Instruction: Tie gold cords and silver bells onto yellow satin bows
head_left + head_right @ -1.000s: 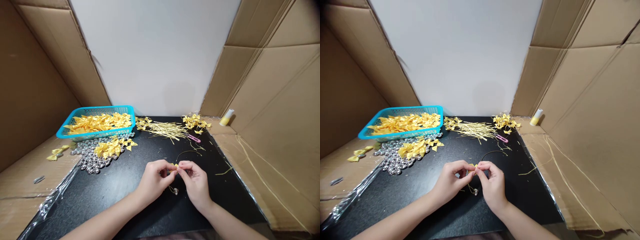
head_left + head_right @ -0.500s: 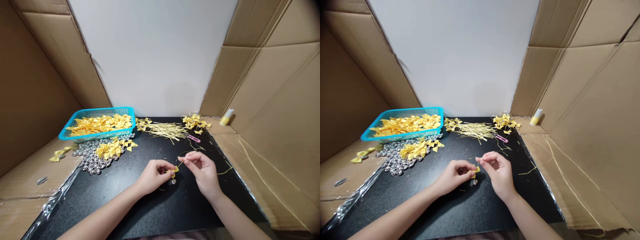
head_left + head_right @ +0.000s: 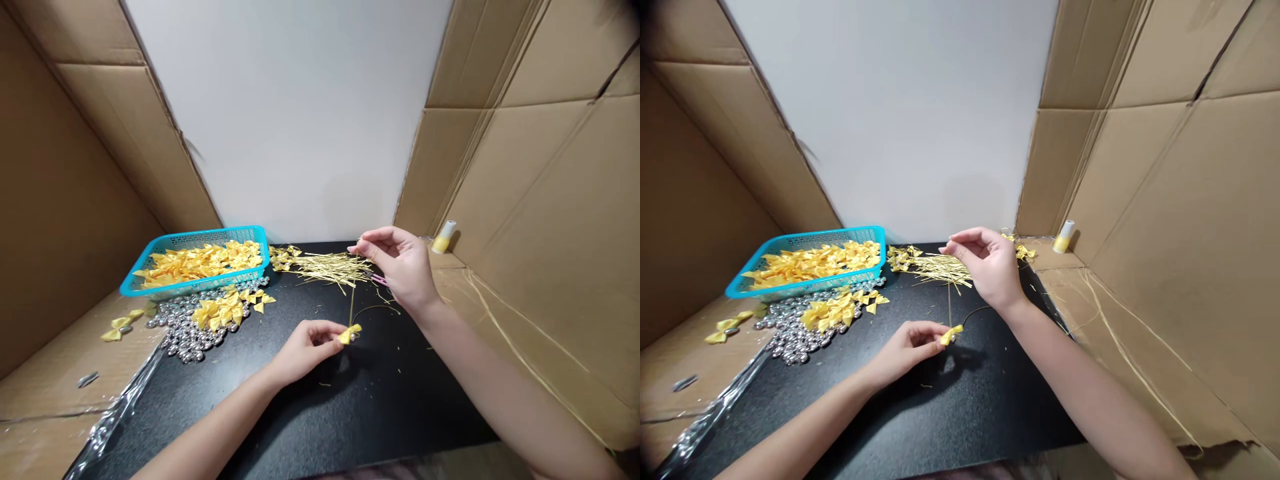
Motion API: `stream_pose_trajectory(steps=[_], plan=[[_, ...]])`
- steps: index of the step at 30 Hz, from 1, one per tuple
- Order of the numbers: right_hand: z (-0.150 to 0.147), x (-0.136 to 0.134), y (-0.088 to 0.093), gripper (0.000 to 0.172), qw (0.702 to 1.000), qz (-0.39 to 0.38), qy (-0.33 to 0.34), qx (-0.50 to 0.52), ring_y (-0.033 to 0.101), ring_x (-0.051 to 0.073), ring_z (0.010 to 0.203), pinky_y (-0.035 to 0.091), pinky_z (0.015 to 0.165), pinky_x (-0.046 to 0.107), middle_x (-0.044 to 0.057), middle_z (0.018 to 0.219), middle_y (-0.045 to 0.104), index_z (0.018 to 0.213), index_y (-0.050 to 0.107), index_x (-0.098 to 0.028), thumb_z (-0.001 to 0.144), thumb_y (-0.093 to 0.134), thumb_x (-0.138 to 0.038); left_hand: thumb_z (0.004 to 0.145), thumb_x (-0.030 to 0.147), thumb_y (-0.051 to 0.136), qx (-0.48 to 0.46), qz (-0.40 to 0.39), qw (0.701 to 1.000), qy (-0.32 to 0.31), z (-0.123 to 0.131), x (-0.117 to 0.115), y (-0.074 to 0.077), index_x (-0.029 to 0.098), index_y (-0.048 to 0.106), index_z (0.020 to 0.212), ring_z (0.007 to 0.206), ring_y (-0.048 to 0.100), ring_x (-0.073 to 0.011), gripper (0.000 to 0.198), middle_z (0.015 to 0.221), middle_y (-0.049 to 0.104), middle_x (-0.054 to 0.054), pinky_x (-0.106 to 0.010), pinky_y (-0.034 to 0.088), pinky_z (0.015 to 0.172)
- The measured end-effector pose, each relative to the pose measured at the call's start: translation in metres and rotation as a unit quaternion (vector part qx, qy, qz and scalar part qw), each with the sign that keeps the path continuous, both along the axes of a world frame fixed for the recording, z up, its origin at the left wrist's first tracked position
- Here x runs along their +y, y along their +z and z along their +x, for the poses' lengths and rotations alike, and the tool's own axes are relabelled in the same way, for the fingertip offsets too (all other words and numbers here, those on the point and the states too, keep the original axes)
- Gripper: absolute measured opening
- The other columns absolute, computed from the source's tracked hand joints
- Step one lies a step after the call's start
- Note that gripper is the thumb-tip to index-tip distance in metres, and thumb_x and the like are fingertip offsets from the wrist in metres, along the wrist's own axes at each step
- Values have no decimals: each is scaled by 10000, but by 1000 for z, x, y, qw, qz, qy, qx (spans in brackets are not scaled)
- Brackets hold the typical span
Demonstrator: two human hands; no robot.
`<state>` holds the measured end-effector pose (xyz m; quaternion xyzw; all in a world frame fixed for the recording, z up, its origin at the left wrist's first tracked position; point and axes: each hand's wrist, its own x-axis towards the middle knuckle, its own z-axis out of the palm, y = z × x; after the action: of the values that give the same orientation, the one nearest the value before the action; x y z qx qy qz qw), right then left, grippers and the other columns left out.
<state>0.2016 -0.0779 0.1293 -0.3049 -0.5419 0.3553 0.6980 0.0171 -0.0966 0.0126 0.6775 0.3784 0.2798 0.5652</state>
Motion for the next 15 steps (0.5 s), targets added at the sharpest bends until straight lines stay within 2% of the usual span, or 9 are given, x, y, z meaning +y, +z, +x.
stream_pose_trajectory(steps=[2,4,7,10,12,14,15], plan=[[-2,1,4,125,1000,-9,8,-4,737,138,689,601,697,253,-17,679,731,738,686,-189,695,802,-206,742,349,731,13,66,998,19,-2,-1,1,172,642,1215,855,602,-194,513,1051,668,-97,-285,480,704],[-3,1,8,134,1000,-16,9,-12,737,144,695,599,699,261,-12,678,731,733,687,-185,683,807,-214,729,281,745,31,139,989,43,-3,-3,1,228,524,1340,1069,567,-238,652,1288,556,-113,-342,494,849],[-4,2,14,151,999,-19,16,-25,738,154,701,600,705,280,-6,677,729,729,685,-178,670,812,-234,760,279,734,44,210,975,60,-3,-2,4,280,403,1420,1288,451,-281,738,1456,403,-111,-424,422,1030],[-5,4,17,171,999,-20,29,-31,734,157,701,599,710,295,-5,679,725,727,680,-177,660,816,-255,800,316,710,49,275,958,56,-2,10,12,287,352,1452,1373,367,-292,744,1510,355,-108,-455,356,1100],[-6,6,18,190,998,-22,39,-36,729,159,700,598,716,307,-7,681,721,727,676,-180,650,822,-273,833,323,677,52,301,952,34,0,24,20,269,411,1424,1385,358,-280,650,1501,395,-103,-453,318,1127],[-5,9,18,197,998,-23,40,-45,725,159,705,595,729,318,-6,683,718,732,673,-183,652,819,-288,882,308,610,59,298,952,-16,2,38,26,242,546,1322,1301,466,-256,450,1383,548,-97,-430,333,1113],[-4,10,17,196,998,-21,34,-49,724,160,707,593,737,321,-5,686,717,735,672,-183,658,815,-293,894,305,591,64,291,954,-37,3,44,28,226,617,1240,1201,554,-244,356,1276,636,-91,-405,392,1059]])
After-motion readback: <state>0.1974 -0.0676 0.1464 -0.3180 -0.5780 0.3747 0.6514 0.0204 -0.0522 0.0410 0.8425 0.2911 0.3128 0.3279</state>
